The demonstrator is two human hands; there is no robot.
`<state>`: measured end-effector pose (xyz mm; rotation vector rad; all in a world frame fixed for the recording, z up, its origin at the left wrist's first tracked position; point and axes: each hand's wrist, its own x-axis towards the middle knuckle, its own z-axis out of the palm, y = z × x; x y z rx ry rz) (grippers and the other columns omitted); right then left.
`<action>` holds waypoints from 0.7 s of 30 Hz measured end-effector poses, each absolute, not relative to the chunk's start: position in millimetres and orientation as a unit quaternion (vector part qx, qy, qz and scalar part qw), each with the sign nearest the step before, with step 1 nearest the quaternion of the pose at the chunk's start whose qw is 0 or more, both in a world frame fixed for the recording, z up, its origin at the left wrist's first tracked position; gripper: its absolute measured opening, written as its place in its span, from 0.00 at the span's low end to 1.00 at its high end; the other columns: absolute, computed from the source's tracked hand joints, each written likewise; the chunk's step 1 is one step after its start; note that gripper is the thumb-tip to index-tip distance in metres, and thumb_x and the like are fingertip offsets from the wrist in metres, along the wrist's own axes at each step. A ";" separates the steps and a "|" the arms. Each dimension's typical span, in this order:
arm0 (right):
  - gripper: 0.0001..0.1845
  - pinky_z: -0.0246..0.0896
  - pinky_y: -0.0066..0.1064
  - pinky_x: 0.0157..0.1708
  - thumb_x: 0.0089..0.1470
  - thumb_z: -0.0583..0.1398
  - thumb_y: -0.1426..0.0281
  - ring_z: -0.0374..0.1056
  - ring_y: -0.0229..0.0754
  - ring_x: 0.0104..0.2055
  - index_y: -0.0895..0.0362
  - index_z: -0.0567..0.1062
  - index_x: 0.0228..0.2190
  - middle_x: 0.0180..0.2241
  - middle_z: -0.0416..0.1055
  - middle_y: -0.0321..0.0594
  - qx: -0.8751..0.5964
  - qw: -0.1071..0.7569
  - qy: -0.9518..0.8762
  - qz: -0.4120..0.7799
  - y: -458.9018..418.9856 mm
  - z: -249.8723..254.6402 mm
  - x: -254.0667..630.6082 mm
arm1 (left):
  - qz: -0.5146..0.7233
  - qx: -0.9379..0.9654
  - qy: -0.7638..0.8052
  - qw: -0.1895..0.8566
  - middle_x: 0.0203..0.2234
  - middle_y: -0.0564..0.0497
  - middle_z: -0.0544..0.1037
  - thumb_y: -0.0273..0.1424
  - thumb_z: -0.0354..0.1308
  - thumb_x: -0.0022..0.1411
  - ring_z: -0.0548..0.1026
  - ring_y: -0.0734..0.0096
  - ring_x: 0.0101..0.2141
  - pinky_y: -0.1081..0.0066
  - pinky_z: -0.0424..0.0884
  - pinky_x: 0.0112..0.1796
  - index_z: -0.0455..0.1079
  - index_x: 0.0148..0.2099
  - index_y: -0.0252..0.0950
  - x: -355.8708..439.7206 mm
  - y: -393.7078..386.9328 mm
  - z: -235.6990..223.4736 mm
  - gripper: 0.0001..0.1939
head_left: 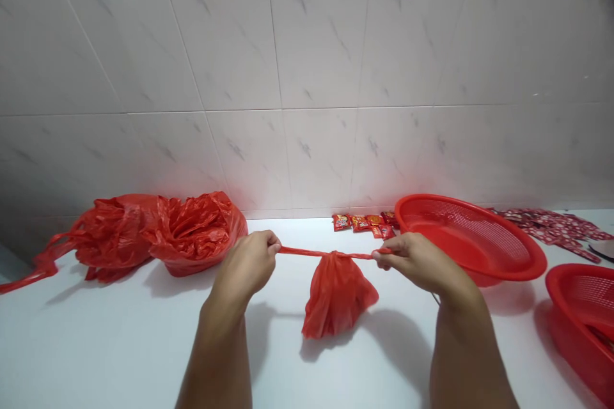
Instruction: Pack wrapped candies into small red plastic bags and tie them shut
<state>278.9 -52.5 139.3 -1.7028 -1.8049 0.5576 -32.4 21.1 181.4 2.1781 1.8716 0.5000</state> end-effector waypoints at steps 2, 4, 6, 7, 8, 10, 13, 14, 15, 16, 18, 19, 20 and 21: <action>0.22 0.59 0.31 0.26 0.65 0.60 0.56 0.69 0.42 0.27 0.54 0.80 0.23 0.26 0.76 0.38 -0.658 0.276 -0.665 0.223 -56.1 136.6 294.3 | 0.174 0.737 0.643 0.114 0.32 0.46 0.82 0.34 0.51 0.68 0.79 0.55 0.33 0.65 0.64 0.30 0.74 0.36 0.41 -39.9 25.8 182.0 0.11; 0.22 0.62 0.32 0.26 0.65 0.60 0.55 0.70 0.43 0.28 0.54 0.81 0.24 0.27 0.77 0.39 -0.654 0.285 -0.664 0.223 -61.4 137.7 302.0 | 0.202 0.735 0.637 0.116 0.33 0.46 0.83 0.36 0.52 0.68 0.79 0.55 0.34 0.65 0.65 0.30 0.73 0.36 0.41 -42.5 27.0 182.4 0.11; 0.21 0.69 0.33 0.29 0.65 0.61 0.54 0.75 0.45 0.31 0.53 0.82 0.28 0.30 0.79 0.41 -0.626 0.342 -0.655 0.248 -66.6 141.8 301.3 | 0.248 0.735 0.620 0.120 0.35 0.47 0.83 0.37 0.51 0.69 0.79 0.55 0.36 0.64 0.67 0.32 0.72 0.37 0.41 -39.6 24.4 183.1 0.11; 0.20 0.72 0.35 0.33 0.65 0.61 0.53 0.77 0.46 0.33 0.53 0.83 0.33 0.32 0.80 0.41 -0.598 0.380 -0.647 0.280 -68.6 144.3 297.9 | 0.278 0.738 0.601 0.127 0.36 0.47 0.82 0.38 0.52 0.69 0.79 0.55 0.38 0.64 0.68 0.34 0.72 0.38 0.41 -36.2 21.7 183.8 0.11; 0.20 0.75 0.37 0.37 0.66 0.60 0.52 0.79 0.48 0.35 0.54 0.83 0.39 0.33 0.80 0.42 -0.561 0.414 -0.639 0.323 -69.8 146.8 292.7 | 0.309 0.745 0.575 0.141 0.37 0.48 0.82 0.39 0.52 0.70 0.79 0.56 0.39 0.63 0.68 0.36 0.72 0.39 0.41 -31.5 17.9 184.7 0.12; 0.24 0.77 0.42 0.44 0.68 0.58 0.50 0.81 0.49 0.37 0.54 0.79 0.52 0.32 0.81 0.43 -0.481 0.447 -0.628 0.416 -69.9 150.9 277.3 | 0.366 0.760 0.507 0.176 0.39 0.49 0.82 0.40 0.53 0.71 0.78 0.58 0.42 0.64 0.69 0.39 0.73 0.40 0.41 -19.0 7.4 186.8 0.12; 0.24 0.79 0.42 0.43 0.69 0.57 0.49 0.82 0.48 0.38 0.54 0.76 0.53 0.33 0.81 0.42 -0.386 0.412 -0.649 0.510 -65.0 153.9 248.0 | 0.416 0.783 0.410 0.214 0.37 0.51 0.80 0.39 0.54 0.73 0.77 0.63 0.41 0.66 0.69 0.41 0.74 0.41 0.41 3.4 -11.1 188.2 0.11; 0.22 0.79 0.40 0.42 0.69 0.58 0.49 0.82 0.47 0.39 0.53 0.77 0.48 0.35 0.81 0.41 -0.361 0.396 -0.661 0.526 -62.8 154.2 238.8 | 0.420 0.792 0.383 0.222 0.37 0.51 0.80 0.38 0.55 0.73 0.76 0.64 0.40 0.67 0.69 0.41 0.74 0.40 0.41 10.2 -16.5 187.9 0.11; 0.20 0.79 0.39 0.41 0.69 0.58 0.50 0.81 0.46 0.40 0.53 0.77 0.43 0.37 0.80 0.41 -0.338 0.381 -0.674 0.536 -60.6 154.4 231.0 | 0.418 0.801 0.362 0.232 0.36 0.51 0.79 0.37 0.55 0.74 0.76 0.65 0.39 0.67 0.70 0.41 0.73 0.40 0.40 16.0 -20.9 187.3 0.10; 0.19 0.79 0.38 0.41 0.69 0.59 0.51 0.81 0.45 0.40 0.54 0.76 0.39 0.37 0.79 0.40 -0.320 0.369 -0.684 0.541 -58.6 154.4 224.9 | 0.413 0.807 0.346 0.244 0.36 0.51 0.79 0.37 0.54 0.74 0.76 0.66 0.38 0.67 0.70 0.41 0.73 0.40 0.40 20.4 -24.4 186.6 0.10; 0.20 0.78 0.36 0.41 0.70 0.59 0.52 0.80 0.43 0.39 0.55 0.73 0.34 0.35 0.78 0.38 -0.303 0.371 -0.697 0.534 -55.8 154.5 218.1 | 0.412 0.801 0.334 0.277 0.38 0.50 0.79 0.37 0.53 0.75 0.76 0.66 0.39 0.67 0.71 0.41 0.73 0.42 0.40 24.8 -28.9 185.4 0.10; 0.21 0.77 0.35 0.41 0.70 0.58 0.52 0.79 0.42 0.37 0.55 0.72 0.32 0.33 0.76 0.37 -0.300 0.388 -0.698 0.522 -55.0 154.7 216.8 | 0.417 0.794 0.332 0.294 0.41 0.49 0.79 0.38 0.53 0.75 0.77 0.64 0.42 0.66 0.71 0.43 0.73 0.46 0.41 25.1 -30.4 185.1 0.10; 0.22 0.76 0.33 0.39 0.71 0.57 0.53 0.78 0.41 0.35 0.55 0.71 0.31 0.31 0.75 0.36 -0.298 0.416 -0.696 0.503 -54.6 155.1 216.2 | 0.420 0.786 0.329 0.311 0.44 0.48 0.79 0.38 0.55 0.74 0.77 0.62 0.45 0.65 0.71 0.46 0.72 0.52 0.42 24.8 -31.9 185.1 0.11; 0.22 0.75 0.32 0.37 0.71 0.57 0.53 0.77 0.40 0.33 0.55 0.70 0.30 0.29 0.73 0.36 -0.296 0.452 -0.690 0.482 -54.7 155.7 215.6 | 0.413 0.782 0.327 0.332 0.47 0.48 0.80 0.39 0.58 0.72 0.77 0.61 0.47 0.64 0.71 0.48 0.70 0.58 0.43 24.3 -33.8 185.2 0.15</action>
